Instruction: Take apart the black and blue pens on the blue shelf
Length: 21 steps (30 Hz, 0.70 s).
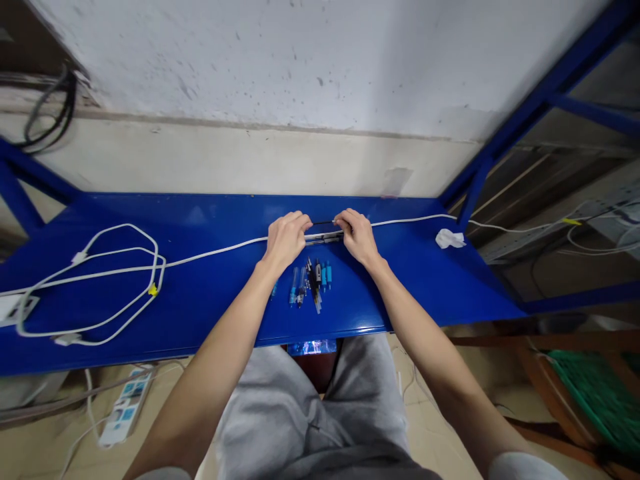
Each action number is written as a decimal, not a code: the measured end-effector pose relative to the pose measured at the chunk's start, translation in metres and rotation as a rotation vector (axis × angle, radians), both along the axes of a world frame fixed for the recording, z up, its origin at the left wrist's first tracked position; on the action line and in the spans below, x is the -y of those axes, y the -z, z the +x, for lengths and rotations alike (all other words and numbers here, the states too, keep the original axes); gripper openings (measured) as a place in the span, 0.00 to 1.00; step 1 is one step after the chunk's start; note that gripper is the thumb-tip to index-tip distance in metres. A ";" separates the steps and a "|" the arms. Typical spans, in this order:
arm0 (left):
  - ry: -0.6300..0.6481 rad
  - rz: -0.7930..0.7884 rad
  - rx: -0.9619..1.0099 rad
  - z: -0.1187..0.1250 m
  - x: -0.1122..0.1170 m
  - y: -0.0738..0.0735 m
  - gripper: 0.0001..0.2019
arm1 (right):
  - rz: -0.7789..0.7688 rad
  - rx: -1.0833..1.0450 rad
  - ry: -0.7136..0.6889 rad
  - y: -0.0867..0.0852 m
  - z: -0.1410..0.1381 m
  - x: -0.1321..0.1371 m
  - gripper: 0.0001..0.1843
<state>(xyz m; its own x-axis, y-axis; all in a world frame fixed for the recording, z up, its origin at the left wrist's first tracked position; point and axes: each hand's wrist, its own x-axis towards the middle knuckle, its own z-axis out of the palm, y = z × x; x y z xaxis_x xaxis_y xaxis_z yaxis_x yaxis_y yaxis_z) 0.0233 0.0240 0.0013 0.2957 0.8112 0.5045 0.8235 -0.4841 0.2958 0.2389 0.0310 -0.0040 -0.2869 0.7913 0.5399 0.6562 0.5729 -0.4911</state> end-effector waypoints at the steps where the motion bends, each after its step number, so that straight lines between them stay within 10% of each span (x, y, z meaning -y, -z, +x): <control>1: -0.002 0.012 0.008 0.000 0.000 0.000 0.13 | 0.005 -0.043 -0.005 0.000 -0.001 0.000 0.15; 9: -0.101 0.048 0.092 -0.003 -0.002 0.001 0.13 | -0.032 -0.469 0.165 -0.007 0.005 -0.002 0.20; 21: -0.105 0.004 0.122 -0.002 -0.002 0.001 0.13 | -0.282 -0.276 -0.181 -0.009 -0.032 0.024 0.26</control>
<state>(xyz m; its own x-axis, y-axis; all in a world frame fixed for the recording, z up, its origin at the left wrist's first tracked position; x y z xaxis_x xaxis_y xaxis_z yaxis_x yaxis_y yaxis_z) 0.0210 0.0262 0.0006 0.1453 0.8322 0.5351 0.8279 -0.3984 0.3948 0.2071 0.0073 0.0052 -0.3092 0.8692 0.3859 0.3797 0.4849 -0.7879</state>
